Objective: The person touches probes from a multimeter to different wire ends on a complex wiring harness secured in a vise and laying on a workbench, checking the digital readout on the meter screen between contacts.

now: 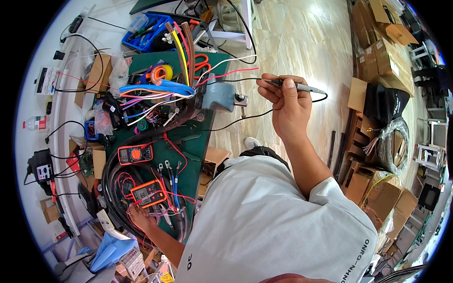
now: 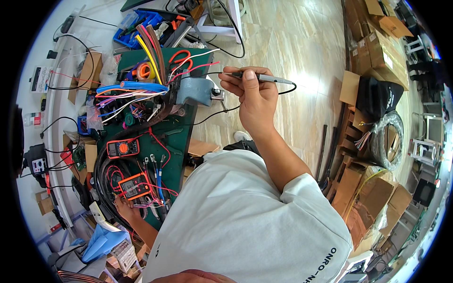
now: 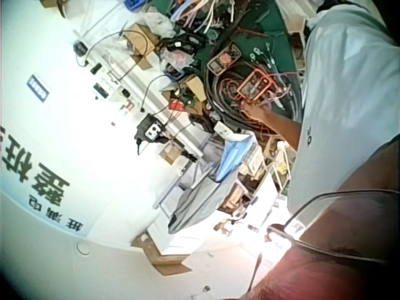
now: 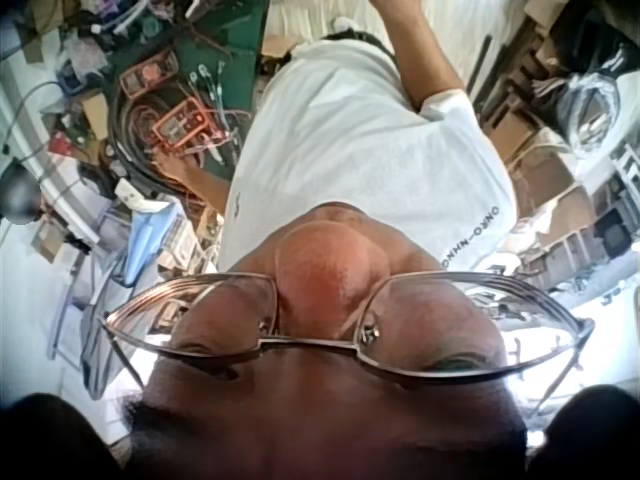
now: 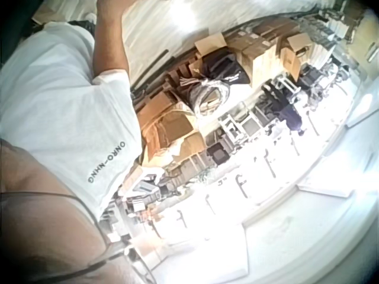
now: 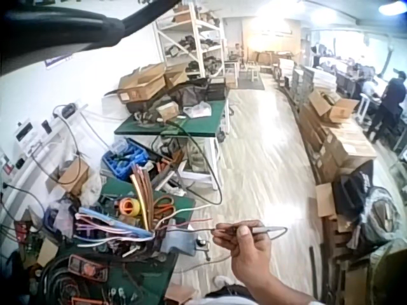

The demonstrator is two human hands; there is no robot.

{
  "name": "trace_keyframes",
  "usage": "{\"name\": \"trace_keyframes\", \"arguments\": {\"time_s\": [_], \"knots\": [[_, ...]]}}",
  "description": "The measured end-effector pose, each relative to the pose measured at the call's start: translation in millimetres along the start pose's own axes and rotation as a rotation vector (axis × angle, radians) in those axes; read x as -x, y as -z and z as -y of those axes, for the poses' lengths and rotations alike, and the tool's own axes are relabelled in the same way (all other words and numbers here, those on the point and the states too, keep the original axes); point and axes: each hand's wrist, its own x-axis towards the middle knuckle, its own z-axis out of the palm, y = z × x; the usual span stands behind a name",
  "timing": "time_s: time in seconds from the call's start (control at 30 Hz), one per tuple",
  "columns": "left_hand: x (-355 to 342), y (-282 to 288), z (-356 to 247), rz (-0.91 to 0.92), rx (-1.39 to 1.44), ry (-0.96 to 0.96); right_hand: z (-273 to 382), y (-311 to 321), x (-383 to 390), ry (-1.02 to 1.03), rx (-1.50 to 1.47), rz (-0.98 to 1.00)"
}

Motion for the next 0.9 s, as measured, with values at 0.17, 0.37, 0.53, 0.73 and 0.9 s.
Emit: {"name": "trace_keyframes", "arguments": {"time_s": [0.17, 0.37, 0.53, 0.73, 0.9], "knots": [[7.4, -2.9, -3.0, 0.040, 0.037, -0.012, 1.5, -1.6, -0.2, 0.013, 0.042, 0.019], [15.7, -16.7, -6.8, -0.020, 0.018, -0.013, 3.5, -2.1, 0.7, 0.012, 0.056, 0.014], [11.1, -8.1, -2.8, 0.009, 0.026, -0.010, 3.4, -2.6, 0.0, 0.011, 0.048, 0.022], [7.1, 0.9, 3.2, 0.089, 0.160, -0.041, 2.5, -4.9, 3.9, -0.006, 0.071, 0.010], [12.4, -11.3, -1.3, 0.022, 0.096, -0.030, 2.1, 2.4, 0.9, 0.032, 0.061, 0.013]]}}
